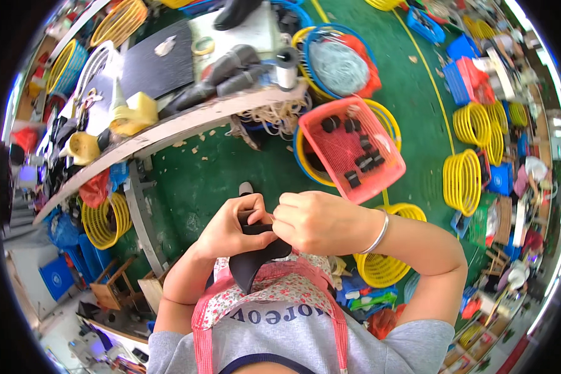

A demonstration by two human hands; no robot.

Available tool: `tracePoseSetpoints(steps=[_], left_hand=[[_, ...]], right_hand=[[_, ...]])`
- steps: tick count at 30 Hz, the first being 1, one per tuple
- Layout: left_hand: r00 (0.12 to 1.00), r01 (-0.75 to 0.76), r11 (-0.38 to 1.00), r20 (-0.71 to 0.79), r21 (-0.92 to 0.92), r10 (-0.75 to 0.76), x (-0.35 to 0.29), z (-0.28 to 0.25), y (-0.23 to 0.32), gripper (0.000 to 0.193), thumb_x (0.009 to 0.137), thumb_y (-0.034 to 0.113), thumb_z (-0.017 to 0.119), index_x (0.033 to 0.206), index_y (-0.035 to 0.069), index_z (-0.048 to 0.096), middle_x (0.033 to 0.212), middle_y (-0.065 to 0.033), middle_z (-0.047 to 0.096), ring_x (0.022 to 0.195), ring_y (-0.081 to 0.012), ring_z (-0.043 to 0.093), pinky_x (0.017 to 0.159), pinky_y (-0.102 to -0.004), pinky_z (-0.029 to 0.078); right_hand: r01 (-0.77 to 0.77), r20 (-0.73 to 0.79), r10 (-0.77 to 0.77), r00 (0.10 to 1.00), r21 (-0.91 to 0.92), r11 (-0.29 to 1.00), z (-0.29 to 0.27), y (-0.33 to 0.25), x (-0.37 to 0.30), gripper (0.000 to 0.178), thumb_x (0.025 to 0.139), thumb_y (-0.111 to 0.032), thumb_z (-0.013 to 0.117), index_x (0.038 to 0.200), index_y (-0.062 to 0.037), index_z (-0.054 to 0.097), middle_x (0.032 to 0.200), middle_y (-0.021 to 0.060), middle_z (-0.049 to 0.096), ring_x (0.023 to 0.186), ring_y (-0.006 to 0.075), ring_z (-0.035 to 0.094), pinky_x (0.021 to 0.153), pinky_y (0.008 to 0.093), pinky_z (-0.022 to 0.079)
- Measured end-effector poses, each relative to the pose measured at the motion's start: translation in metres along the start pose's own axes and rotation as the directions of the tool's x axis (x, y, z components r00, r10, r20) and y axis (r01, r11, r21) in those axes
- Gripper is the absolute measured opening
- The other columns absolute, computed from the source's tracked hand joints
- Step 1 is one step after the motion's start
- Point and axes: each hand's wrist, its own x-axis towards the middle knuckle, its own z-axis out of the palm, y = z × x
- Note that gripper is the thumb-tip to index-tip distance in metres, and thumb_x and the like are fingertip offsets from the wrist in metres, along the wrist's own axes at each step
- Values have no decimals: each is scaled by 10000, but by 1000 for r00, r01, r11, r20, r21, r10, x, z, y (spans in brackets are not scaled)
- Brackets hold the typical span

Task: The person handles shoe upper pieces and a sample boot, applies glue onto leather shoe components using a handheld glue applicator, and attaches small patch pieces onto the glued areas by hand.

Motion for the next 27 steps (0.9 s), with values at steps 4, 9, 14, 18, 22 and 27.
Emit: tracePoseSetpoints(steps=[4,9,14,18,22,27], left_hand=[[993,-54,998,-101,41,58,-14,-83,24,404,715,-13,730,703,96,341,716,5,551,738,-38,482,643,-216,427],[967,-104,993,-240,-61,86,-26,-157,44,374,743,32,732,706,73,362,685,13,445,673,-55,392,569,-240,377],[962,-21,999,-270,33,29,-18,-210,45,399,717,-17,727,706,95,344,694,25,490,718,-30,430,632,-206,408],[949,-69,996,-305,52,82,-3,-241,44,388,711,-26,710,688,92,341,692,14,527,709,-27,432,614,-198,407],[875,-44,969,-458,243,154,28,-263,43,396,679,79,757,657,57,362,618,-78,502,579,-144,444,551,-285,415],[865,70,994,-492,-80,-100,75,-290,31,435,729,43,776,692,95,346,703,0,546,701,-34,457,604,-214,427]], right_hand=[[-204,-180,322,930,477,855,9,35,89,170,664,-22,691,754,-32,548,704,71,548,671,226,570,593,325,474],[-162,-22,214,977,575,802,1,80,173,157,707,-23,697,823,-18,591,775,102,585,701,247,593,611,329,483],[212,94,-233,968,193,958,-6,123,234,128,704,-91,614,765,-23,524,758,94,539,722,239,544,651,335,473],[218,70,-224,972,80,973,-4,146,269,129,676,-88,631,730,-27,531,725,91,541,699,235,556,631,329,476],[-313,326,118,938,648,694,-4,216,289,130,740,-94,708,755,-2,617,710,92,631,596,204,625,594,312,502],[-534,-432,392,812,-281,797,-62,501,273,270,679,-19,637,945,-63,652,933,133,634,939,347,558,862,421,461]])
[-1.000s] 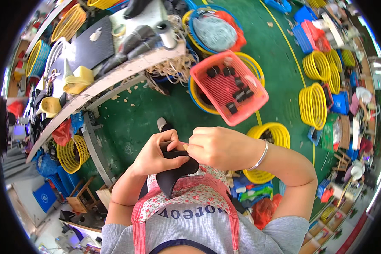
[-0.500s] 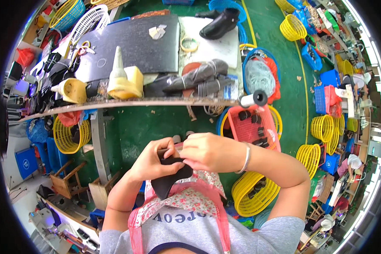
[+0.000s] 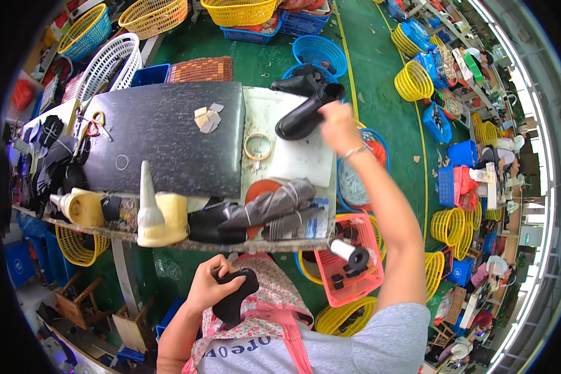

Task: The person handles shoe upper pieces and a sample boot, applies glue onto leather shoe components using a handheld glue applicator, and attaches small patch pieces onto the glued areas by hand.

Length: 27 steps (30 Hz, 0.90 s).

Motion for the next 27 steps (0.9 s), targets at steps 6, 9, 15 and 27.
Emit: tracePoseSetpoints(steps=[6,9,15,27], left_hand=[[986,144,982,-71,-125,-153,38,2,11,437,755,38,770,711,101,340,752,-24,616,723,-36,518,640,-215,467],[974,155,973,-138,-174,-180,40,1,9,432,757,28,768,716,102,344,760,-33,627,729,-39,533,649,-218,476],[967,45,961,-230,-272,-110,24,0,11,405,765,-5,748,731,101,359,796,-59,648,740,-50,559,659,-223,490],[658,-337,856,-749,-391,-84,-142,35,-31,381,801,63,770,869,72,395,762,-49,655,703,-73,600,634,-217,500]], right_hand=[[105,253,-51,966,-206,973,59,160,36,273,641,-128,799,877,-80,670,985,63,665,1064,295,551,913,425,443],[185,337,-152,929,-69,980,52,154,59,200,656,-138,789,784,-69,652,887,55,666,976,287,590,895,437,434],[31,412,-124,903,226,974,-23,10,91,244,783,-151,697,730,23,534,721,196,557,679,393,541,609,434,426],[184,265,-787,557,885,428,-106,-342,12,230,830,-85,707,741,22,524,669,133,492,612,276,494,573,357,389]])
